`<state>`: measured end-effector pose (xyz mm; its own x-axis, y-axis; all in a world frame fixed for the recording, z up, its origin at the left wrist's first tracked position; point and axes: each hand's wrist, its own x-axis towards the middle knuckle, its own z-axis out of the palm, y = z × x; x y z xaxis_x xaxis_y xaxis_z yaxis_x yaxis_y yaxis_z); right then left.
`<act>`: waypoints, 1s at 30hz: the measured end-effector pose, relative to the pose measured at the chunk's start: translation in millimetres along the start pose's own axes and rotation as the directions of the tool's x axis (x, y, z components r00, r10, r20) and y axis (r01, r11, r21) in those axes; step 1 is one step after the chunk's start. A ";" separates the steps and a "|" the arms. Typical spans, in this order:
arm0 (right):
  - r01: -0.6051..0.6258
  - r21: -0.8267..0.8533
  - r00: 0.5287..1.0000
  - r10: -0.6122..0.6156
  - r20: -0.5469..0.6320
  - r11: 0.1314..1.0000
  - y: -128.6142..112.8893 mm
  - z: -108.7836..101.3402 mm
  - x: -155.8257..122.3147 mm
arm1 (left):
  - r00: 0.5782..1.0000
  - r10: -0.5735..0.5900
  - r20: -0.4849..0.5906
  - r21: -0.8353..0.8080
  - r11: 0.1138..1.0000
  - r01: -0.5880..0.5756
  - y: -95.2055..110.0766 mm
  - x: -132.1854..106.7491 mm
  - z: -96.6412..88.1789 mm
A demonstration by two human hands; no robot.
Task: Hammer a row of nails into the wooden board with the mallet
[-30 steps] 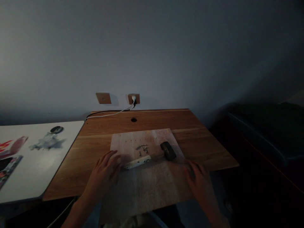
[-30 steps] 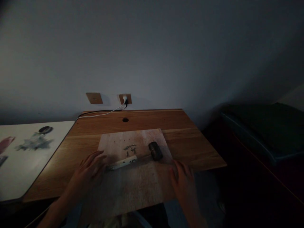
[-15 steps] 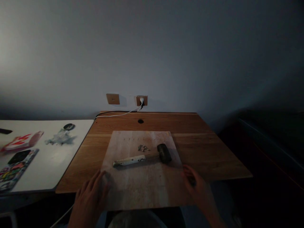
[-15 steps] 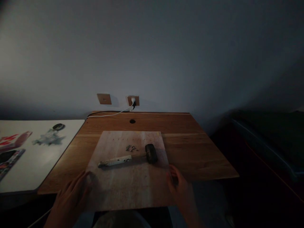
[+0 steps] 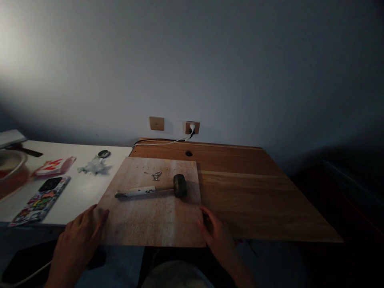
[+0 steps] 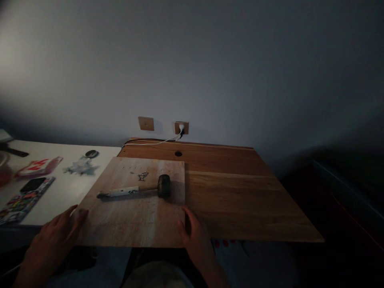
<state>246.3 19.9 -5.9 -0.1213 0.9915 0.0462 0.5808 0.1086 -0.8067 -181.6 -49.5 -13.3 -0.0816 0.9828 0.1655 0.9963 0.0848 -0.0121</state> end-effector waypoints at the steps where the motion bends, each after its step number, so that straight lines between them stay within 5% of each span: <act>1: 0.002 -0.005 1.000 -0.002 -0.007 1.000 0.4 0.1 0.4 | 0.999 0.031 0.027 0.054 0.998 -0.032 -1.2 -0.4 1.2; 6: 0.026 -0.012 1.000 -0.026 -0.015 1.000 -0.7 -0.6 0.8 | 0.993 0.056 0.106 0.201 0.977 -0.077 -0.9 -2.9 7.4; 12: 0.030 0.034 0.999 -0.029 -0.028 0.999 -3.6 -1.1 -0.2 | 0.996 0.086 0.024 0.115 0.989 -0.088 -0.2 0.8 3.6; 16: -0.044 0.088 0.999 0.045 0.000 0.995 2.5 -10.5 1.7 | 0.999 0.052 0.002 0.050 0.997 -0.052 19.3 2.1 -7.2; 21: -0.147 0.068 0.982 0.154 -0.111 0.987 33.3 -47.3 3.5 | 0.998 -0.046 -0.031 -0.217 0.975 0.038 68.2 -2.7 -18.9; 25: -0.237 0.019 0.946 0.235 -0.222 0.971 68.9 -94.5 -8.9 | 0.991 -0.058 0.119 -0.566 0.816 0.116 106.6 -5.4 -29.7; 27: -0.272 -0.032 0.927 0.253 -0.276 0.962 84.7 -115.2 -21.3 | 0.981 0.013 0.195 -0.622 0.774 0.114 120.3 -4.3 -32.7; 30: -0.340 -0.054 0.881 0.298 -0.368 0.939 98.7 -132.8 -42.3 | 0.980 0.037 0.197 -0.536 0.840 0.076 134.4 5.8 -31.1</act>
<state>415.6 -1.9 -9.2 0.3622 0.9320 0.0168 0.6301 -0.2315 -0.7412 -47.3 -37.5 16.7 -0.0485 0.9983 -0.0328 0.8450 0.0585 0.5315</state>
